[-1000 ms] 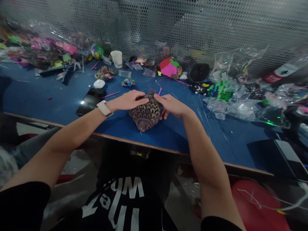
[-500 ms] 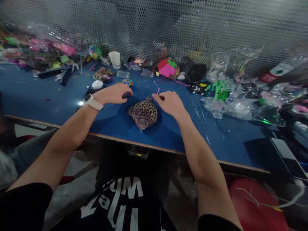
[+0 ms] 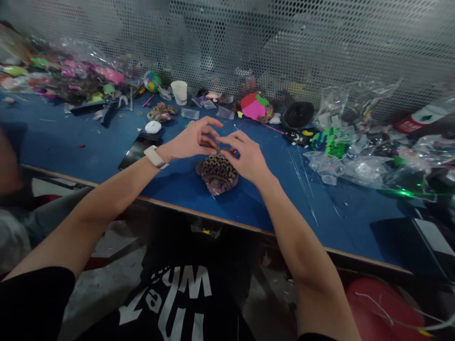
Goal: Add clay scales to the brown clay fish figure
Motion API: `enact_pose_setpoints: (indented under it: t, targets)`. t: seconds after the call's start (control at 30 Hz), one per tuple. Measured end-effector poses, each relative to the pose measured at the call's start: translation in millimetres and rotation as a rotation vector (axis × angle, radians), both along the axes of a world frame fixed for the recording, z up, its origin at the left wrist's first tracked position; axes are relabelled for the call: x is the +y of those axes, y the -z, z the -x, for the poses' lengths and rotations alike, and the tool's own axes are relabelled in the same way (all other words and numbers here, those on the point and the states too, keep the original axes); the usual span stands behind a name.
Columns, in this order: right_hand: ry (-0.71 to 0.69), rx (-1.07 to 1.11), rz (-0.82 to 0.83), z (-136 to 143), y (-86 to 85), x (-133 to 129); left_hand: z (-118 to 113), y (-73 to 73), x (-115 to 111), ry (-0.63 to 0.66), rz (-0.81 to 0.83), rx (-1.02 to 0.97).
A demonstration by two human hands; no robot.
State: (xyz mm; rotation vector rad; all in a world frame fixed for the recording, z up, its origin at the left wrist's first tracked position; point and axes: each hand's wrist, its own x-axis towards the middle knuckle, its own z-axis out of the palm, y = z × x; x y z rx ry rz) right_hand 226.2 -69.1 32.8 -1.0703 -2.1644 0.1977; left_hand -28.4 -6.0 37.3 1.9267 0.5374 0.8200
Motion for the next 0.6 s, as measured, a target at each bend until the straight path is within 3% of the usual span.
enact_pose_setpoints:
  t: [0.23,0.6]
  targets:
    - [-0.076,-0.037,-0.075,-2,0.5,2,-7,1.0,-10,-0.059,0.029,-0.061]
    - [0.070,-0.043,-0.047,9,-7.9,-11,-10,-4.3,-10,-0.068,-0.109,-0.021]
